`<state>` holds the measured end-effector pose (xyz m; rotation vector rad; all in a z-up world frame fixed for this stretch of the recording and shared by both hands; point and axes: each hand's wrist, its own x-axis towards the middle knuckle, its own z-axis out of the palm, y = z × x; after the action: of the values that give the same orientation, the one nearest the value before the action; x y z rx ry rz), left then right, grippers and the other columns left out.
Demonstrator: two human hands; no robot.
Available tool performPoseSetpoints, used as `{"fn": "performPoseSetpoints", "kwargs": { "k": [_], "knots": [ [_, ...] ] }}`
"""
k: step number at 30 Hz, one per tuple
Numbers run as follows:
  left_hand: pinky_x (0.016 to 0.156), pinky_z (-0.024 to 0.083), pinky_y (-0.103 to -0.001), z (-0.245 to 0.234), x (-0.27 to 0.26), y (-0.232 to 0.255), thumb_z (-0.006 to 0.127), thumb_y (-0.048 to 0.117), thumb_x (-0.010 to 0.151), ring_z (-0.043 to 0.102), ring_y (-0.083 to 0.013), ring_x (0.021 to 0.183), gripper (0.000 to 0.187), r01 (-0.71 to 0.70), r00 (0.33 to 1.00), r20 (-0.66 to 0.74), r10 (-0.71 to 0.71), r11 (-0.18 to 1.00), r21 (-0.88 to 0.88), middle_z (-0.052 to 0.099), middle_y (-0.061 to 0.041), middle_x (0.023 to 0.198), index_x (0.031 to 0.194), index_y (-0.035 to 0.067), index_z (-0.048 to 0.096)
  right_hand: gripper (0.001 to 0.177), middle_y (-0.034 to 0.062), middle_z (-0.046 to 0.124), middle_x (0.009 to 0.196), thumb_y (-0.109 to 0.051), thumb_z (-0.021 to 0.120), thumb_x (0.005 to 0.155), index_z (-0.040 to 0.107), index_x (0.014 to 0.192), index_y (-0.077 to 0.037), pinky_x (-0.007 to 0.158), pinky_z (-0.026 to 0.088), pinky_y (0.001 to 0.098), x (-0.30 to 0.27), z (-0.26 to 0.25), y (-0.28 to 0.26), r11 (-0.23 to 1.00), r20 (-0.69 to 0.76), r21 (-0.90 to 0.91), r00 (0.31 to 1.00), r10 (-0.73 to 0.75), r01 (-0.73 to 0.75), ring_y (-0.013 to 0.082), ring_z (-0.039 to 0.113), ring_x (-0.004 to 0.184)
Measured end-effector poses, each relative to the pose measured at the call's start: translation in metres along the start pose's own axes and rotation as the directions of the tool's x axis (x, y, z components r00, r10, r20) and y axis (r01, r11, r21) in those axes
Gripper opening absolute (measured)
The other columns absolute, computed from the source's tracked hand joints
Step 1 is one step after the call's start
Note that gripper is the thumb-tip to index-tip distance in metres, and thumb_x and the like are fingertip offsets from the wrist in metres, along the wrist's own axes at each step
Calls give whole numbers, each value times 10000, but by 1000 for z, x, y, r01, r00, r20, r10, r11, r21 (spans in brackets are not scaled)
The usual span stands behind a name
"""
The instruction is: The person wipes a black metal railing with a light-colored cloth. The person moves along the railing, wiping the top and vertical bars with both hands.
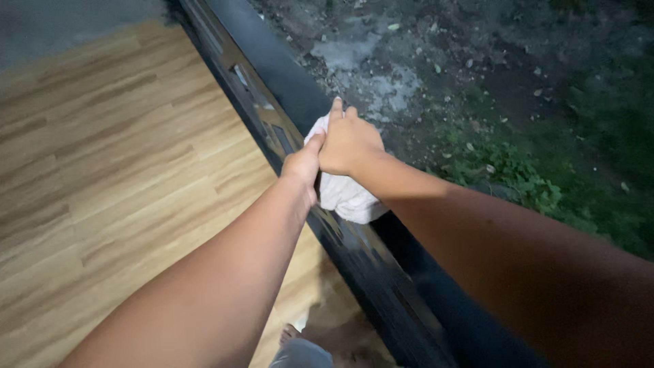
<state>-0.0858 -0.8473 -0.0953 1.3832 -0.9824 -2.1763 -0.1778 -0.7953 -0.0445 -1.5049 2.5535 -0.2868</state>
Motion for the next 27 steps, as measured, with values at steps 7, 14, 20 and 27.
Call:
{"fn": "performPoseSetpoints", "kwargs": {
  "k": [7,14,20,27],
  "knots": [
    [900,547,-501,-22,58,41,628,507,898,695,-350,1122,700,55,979,194,-55,998,5,696,-218,1294,1348,-29,596,888,315,527,1356,-306,599,853,239,1570,76,964,526,493,56,6,-24,1000,-5,-18,1000,14,-14,455,627,1166],
    [918,577,-521,-33,95,68,624,486,928,710,-375,1127,713,59,968,243,-57,998,-3,700,-258,1280,1328,-103,580,935,299,533,1355,-328,638,799,247,1570,30,976,513,495,95,12,-37,999,-8,-5,999,43,-43,454,620,1168],
    [944,547,-516,-43,130,110,585,557,929,652,-318,1185,735,57,975,206,-82,990,126,659,-179,1339,1390,-14,558,963,325,494,1397,-381,650,820,219,1561,57,998,487,506,156,23,-50,999,-22,-36,1000,19,-20,472,577,1225],
    [974,537,-515,-68,199,171,598,529,931,663,-347,1214,712,67,977,198,-80,995,75,679,-193,1348,1380,-22,573,959,301,497,1418,-409,618,839,209,1593,20,1004,500,502,242,29,-89,997,33,-46,998,58,-56,454,596,1223]
  ]
}}
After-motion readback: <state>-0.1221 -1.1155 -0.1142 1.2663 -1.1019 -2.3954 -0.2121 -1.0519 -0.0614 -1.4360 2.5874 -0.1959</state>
